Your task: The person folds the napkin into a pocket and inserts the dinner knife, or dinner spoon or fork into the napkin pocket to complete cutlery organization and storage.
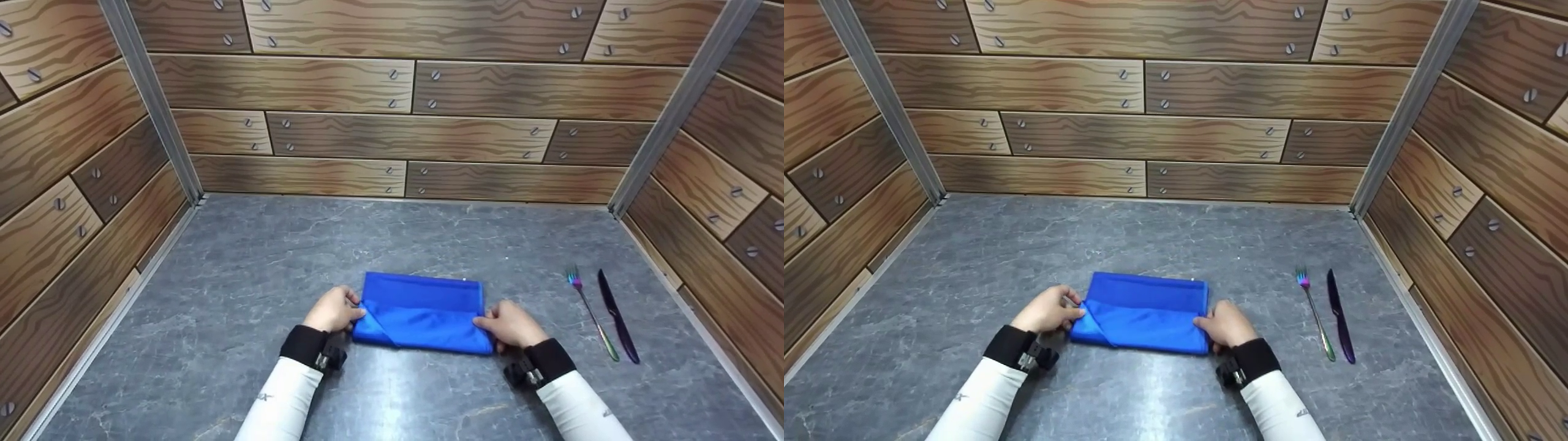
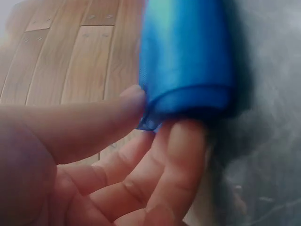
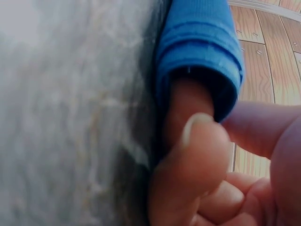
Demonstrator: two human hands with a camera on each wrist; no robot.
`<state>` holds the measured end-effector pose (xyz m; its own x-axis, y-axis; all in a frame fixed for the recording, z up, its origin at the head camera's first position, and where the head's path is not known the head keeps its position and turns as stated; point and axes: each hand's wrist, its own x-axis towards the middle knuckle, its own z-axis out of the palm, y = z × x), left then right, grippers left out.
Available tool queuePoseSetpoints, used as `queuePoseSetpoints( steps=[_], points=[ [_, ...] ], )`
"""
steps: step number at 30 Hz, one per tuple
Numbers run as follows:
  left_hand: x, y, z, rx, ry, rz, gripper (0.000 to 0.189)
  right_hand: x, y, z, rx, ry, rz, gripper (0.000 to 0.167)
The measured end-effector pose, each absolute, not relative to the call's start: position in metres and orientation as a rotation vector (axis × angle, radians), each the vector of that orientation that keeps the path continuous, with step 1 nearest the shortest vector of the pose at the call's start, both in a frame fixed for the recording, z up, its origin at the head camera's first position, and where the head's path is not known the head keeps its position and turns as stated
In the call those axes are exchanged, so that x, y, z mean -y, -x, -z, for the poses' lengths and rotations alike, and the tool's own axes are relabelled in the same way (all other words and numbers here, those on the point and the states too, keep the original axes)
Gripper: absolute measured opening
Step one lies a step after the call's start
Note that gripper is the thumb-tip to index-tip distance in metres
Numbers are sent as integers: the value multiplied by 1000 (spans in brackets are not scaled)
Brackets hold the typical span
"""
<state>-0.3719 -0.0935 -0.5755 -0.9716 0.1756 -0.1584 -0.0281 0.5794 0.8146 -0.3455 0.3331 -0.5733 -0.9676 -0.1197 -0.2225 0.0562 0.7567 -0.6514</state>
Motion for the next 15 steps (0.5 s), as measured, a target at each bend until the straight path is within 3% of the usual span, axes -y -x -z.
queuePoseSetpoints(
  steps=[6,11,15],
  points=[
    [87,368,574,-2835,-194,-1121,31,-335,347,575,-2708,70,1025,52],
    [84,367,573,-2891,-372,-1034,17,-334,347,574,-2704,63,1023,52],
    [83,365,573,-2906,-421,-973,17,-334,346,574,-2705,59,1024,52]
  ],
)
